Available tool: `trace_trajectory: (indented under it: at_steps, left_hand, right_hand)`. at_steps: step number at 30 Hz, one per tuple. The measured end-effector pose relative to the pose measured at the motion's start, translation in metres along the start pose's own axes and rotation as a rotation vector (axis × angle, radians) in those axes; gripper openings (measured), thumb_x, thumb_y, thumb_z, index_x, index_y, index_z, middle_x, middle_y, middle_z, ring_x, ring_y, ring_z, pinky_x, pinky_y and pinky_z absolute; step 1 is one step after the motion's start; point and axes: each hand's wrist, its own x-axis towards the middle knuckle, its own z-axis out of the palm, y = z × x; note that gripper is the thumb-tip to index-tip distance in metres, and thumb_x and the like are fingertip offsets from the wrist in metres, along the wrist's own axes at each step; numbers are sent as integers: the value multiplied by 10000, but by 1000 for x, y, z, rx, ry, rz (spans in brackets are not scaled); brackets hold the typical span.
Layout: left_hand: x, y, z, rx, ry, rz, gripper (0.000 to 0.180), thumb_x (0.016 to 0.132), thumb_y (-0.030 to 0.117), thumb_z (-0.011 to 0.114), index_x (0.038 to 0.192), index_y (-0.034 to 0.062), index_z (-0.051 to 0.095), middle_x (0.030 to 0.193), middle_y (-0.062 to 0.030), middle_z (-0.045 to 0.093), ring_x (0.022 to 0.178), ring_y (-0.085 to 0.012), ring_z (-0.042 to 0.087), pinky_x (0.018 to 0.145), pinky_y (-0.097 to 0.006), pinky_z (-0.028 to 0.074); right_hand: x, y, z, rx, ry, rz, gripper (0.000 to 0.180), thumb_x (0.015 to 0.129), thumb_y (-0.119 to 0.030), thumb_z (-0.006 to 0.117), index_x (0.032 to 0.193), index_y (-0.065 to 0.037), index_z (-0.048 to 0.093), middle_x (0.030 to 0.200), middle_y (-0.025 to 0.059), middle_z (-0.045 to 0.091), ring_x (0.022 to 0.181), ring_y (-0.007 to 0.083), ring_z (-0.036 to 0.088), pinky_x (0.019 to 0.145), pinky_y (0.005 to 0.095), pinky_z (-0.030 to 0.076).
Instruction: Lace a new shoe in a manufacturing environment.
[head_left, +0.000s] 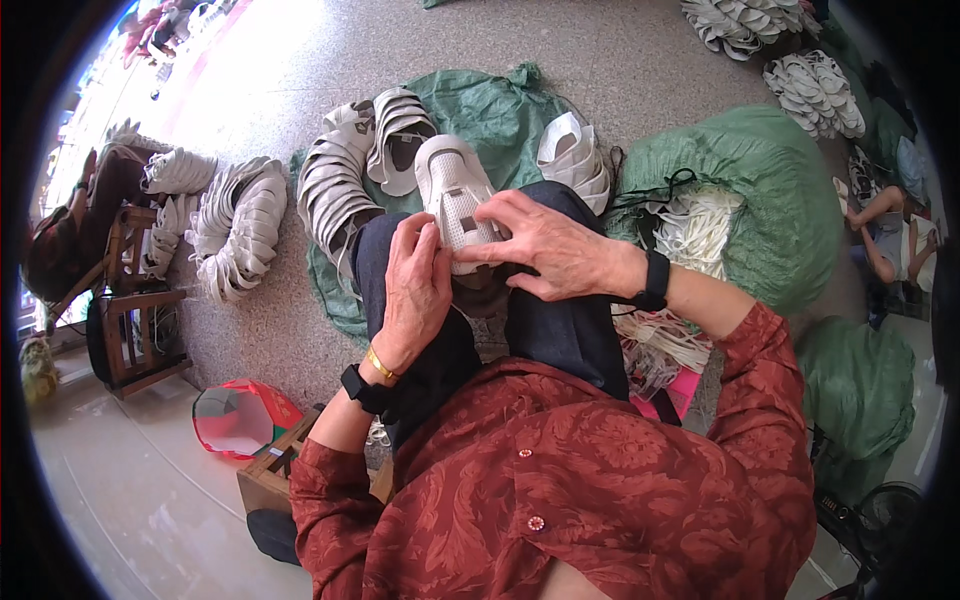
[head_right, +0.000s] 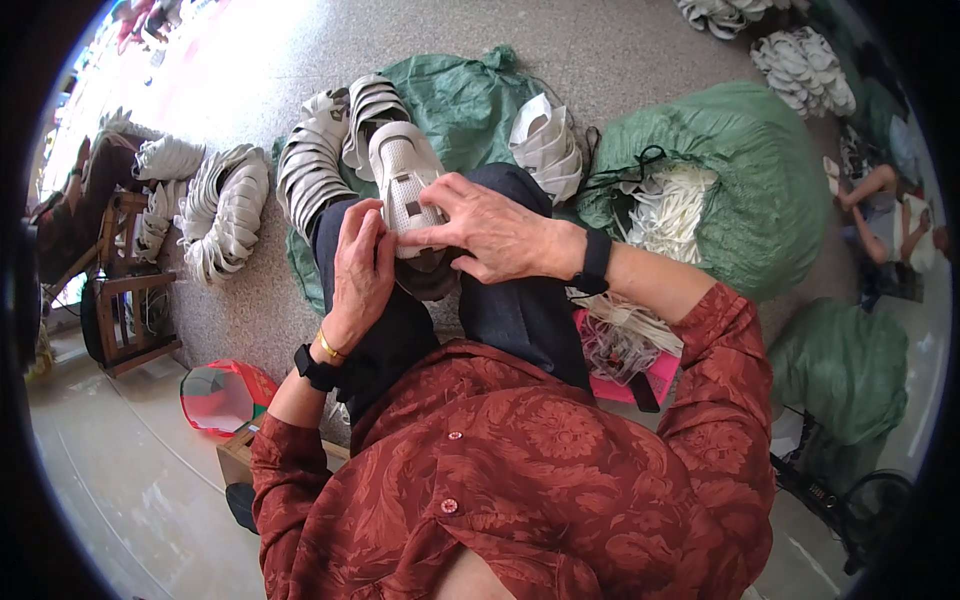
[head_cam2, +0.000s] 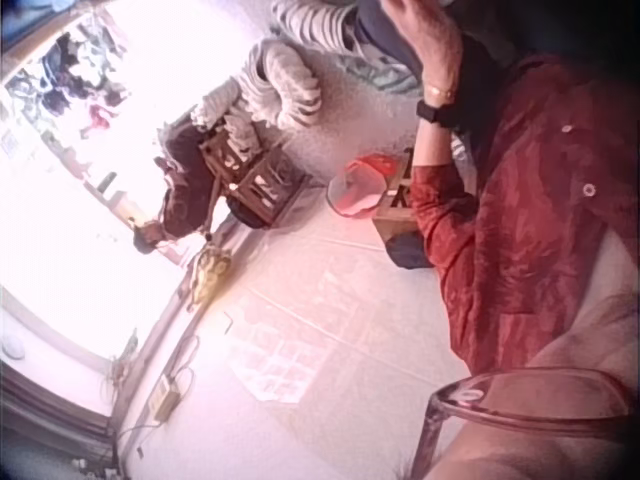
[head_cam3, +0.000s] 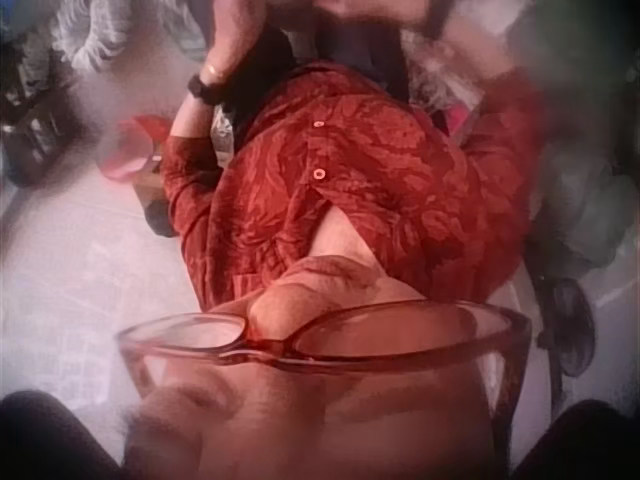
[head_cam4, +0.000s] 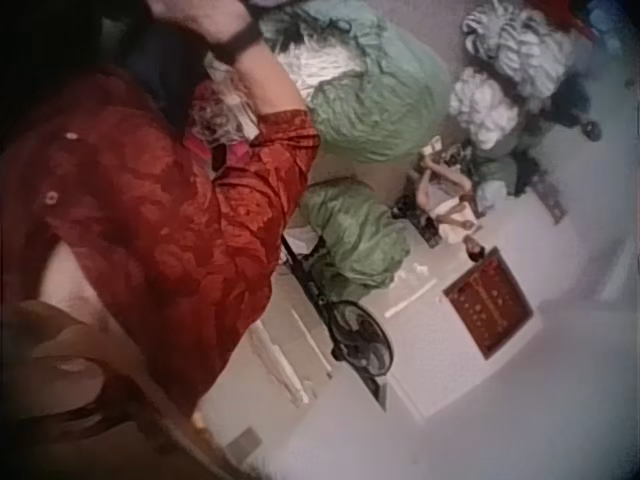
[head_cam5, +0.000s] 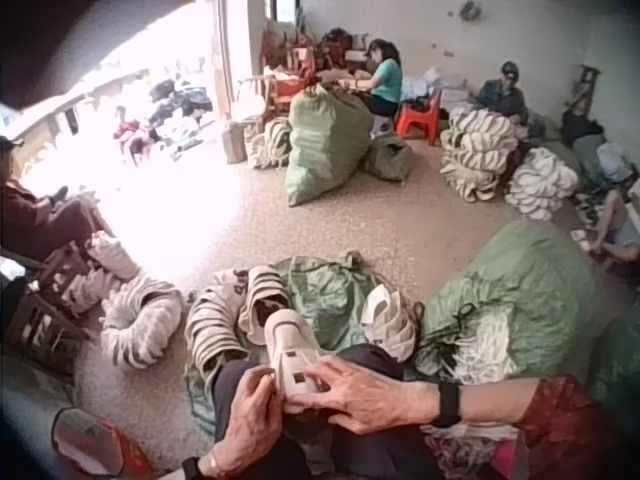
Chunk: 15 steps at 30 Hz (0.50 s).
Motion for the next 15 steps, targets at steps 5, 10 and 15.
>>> trace_trajectory:
  at_steps: [5,10,15]
  left_hand:
    - [1,1,-1,103,4,71,269,847,-43,605,1110,-54,549,1185,-216,540,1068,-398,547,907,-452,477]
    - [5,-1,0,125,-29,106,295,846,-44,600,1139,-47,559,1186,-214,560,1070,-401,551,918,-453,477]
    - [3,5,-2,185,-37,86,263,927,18,556,1182,-45,566,1179,-221,585,1087,-401,565,947,-445,456]
  right_hand:
    - [-12,-3,6,276,183,222,538,782,-31,732,1302,-44,595,1273,209,573,1187,380,582,1011,419,496]
    - [-20,-3,13,182,235,184,439,801,-52,718,1215,45,609,1183,234,631,1118,398,620,972,425,506]
    - [-33,-10,7,240,228,186,411,809,-76,715,1198,26,629,1126,213,660,1068,385,638,938,427,511]
